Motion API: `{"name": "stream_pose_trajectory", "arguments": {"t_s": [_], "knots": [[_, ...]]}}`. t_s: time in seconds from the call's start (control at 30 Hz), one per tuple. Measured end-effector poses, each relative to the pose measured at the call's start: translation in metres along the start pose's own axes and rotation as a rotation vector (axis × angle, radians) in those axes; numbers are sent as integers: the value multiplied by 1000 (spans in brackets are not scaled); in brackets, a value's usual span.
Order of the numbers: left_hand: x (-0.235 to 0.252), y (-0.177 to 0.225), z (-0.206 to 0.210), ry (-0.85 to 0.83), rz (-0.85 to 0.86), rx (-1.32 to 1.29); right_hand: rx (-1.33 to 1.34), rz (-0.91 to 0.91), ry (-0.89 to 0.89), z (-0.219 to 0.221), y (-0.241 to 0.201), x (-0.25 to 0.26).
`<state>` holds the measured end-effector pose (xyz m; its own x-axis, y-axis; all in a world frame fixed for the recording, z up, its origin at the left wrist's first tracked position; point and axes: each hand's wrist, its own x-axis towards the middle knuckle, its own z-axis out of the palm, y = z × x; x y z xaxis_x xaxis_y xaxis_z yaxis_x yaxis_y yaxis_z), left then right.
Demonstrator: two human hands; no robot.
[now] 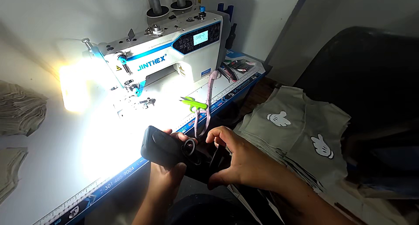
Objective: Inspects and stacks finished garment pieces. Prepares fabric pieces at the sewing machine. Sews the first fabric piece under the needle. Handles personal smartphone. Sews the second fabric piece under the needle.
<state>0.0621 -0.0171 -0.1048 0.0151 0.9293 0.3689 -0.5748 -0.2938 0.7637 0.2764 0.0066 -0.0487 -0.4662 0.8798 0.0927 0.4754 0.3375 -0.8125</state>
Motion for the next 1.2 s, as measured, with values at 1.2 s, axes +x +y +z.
{"name": "stream_pose_trajectory", "arguments": {"t_s": [1.2], "knots": [[5,0,3,265,-110,-10,-176,-146,299,29,7,-14]]}}
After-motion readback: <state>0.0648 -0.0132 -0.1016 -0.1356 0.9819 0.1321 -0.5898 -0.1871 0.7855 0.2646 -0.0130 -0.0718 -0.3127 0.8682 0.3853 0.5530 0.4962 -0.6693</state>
